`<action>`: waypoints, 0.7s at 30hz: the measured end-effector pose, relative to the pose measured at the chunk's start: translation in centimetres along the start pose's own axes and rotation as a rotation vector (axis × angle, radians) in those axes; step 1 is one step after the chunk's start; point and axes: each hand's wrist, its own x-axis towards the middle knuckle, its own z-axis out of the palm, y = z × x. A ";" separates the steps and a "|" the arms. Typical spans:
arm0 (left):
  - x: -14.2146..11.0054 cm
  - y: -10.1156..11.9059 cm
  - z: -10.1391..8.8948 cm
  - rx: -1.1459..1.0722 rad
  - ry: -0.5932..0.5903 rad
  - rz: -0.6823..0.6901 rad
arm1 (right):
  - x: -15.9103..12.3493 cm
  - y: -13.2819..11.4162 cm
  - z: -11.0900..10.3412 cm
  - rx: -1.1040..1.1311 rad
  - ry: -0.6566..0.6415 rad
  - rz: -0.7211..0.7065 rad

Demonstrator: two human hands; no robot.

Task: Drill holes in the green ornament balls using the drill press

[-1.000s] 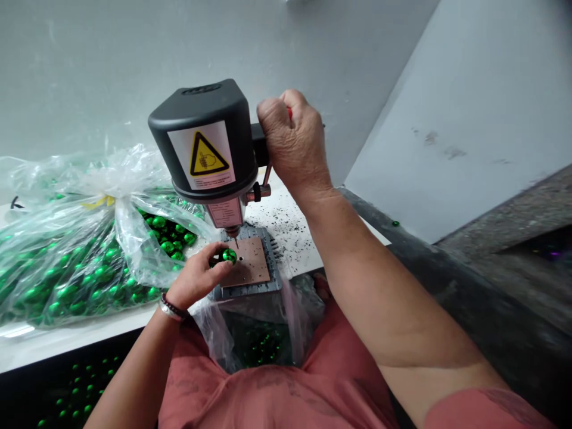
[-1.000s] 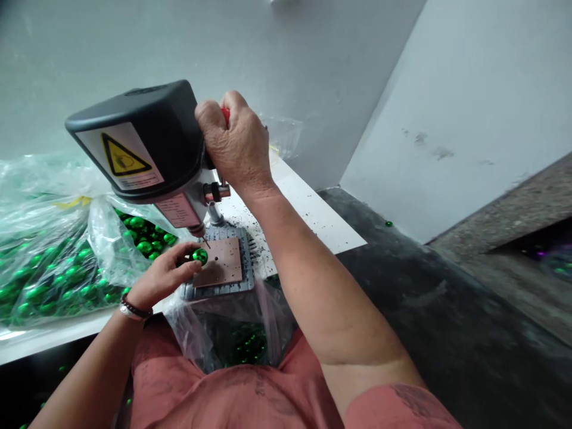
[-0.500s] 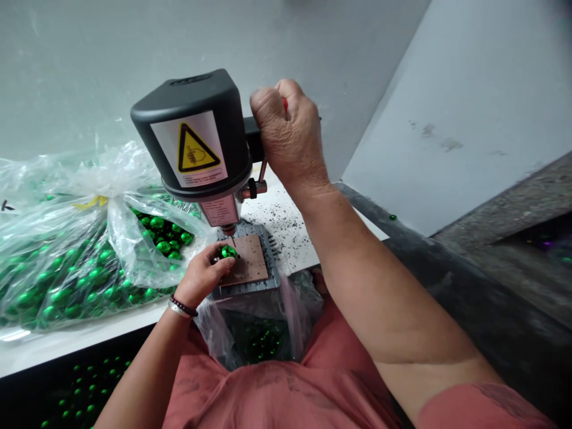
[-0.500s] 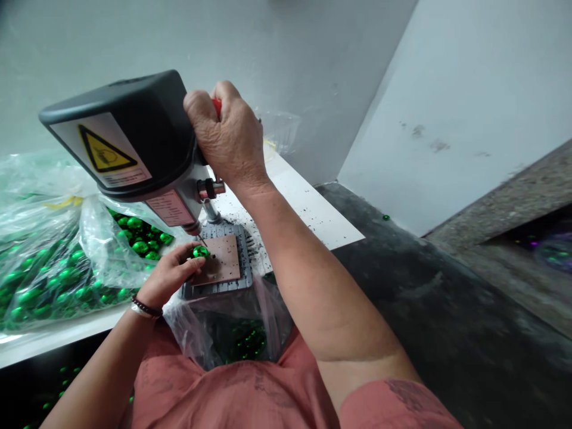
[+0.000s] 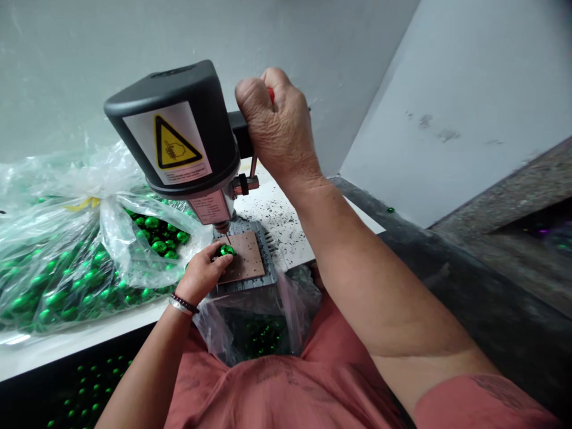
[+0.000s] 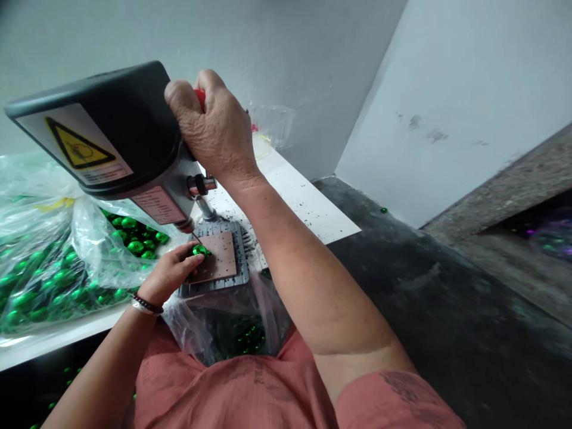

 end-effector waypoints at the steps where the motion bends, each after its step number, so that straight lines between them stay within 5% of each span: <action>1: 0.1 0.0 0.0 0.057 0.014 0.018 | 0.0 0.0 0.0 -0.003 0.000 -0.002; 9: 0.3 1.0 -0.1 0.404 0.066 0.074 | -0.1 0.2 -0.2 0.019 0.004 -0.003; 21: 1.9 0.4 -0.3 0.410 -0.035 0.210 | -0.2 0.2 -0.1 0.009 0.008 -0.028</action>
